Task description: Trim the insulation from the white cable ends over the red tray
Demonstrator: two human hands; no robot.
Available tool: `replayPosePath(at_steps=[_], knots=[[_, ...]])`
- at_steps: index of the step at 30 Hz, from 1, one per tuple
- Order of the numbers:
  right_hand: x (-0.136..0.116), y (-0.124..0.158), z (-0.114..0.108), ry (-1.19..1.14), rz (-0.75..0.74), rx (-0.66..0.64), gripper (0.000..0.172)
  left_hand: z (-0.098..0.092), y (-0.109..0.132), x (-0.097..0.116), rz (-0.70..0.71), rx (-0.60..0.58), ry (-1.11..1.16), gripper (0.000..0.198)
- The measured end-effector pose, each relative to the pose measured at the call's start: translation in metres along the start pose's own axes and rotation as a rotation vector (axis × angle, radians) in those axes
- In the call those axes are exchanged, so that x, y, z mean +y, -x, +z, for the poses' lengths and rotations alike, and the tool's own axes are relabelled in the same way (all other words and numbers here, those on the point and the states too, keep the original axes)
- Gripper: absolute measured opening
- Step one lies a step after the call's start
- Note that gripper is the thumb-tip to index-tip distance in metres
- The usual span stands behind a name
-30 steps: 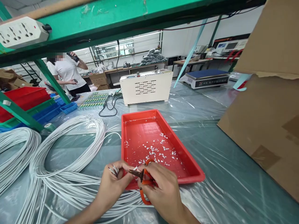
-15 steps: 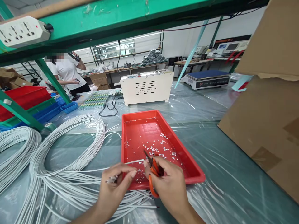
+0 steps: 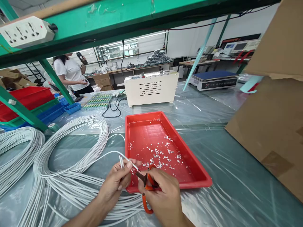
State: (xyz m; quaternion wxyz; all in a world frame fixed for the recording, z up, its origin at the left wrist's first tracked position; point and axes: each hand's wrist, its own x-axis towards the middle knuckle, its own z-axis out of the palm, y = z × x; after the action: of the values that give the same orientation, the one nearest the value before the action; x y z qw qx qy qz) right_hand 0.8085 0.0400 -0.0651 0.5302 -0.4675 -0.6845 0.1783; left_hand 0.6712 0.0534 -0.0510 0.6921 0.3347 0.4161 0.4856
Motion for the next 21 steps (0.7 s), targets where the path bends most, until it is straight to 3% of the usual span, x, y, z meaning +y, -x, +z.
replayPosePath(at_steps=[7,9,13,18,21], knots=[[0.001,0.001,0.004,0.047,-0.260,-0.054,0.014,0.005,0.006,0.004,0.162,0.068,0.017,0.018],[0.002,0.001,0.002,0.026,-0.249,-0.072,0.013,0.004,0.005,0.005,0.200,0.073,0.021,0.017],[0.002,-0.003,-0.004,-0.038,0.003,-0.155,0.004,0.000,0.002,0.006,0.221,0.113,-0.063,0.018],[-0.007,-0.006,-0.012,-0.306,0.361,-0.443,0.015,-0.001,0.002,0.013,0.303,0.118,-0.182,0.019],[-0.012,-0.005,-0.011,-0.375,0.419,-0.416,0.017,-0.001,0.003,0.016,0.334,0.140,-0.256,0.019]])
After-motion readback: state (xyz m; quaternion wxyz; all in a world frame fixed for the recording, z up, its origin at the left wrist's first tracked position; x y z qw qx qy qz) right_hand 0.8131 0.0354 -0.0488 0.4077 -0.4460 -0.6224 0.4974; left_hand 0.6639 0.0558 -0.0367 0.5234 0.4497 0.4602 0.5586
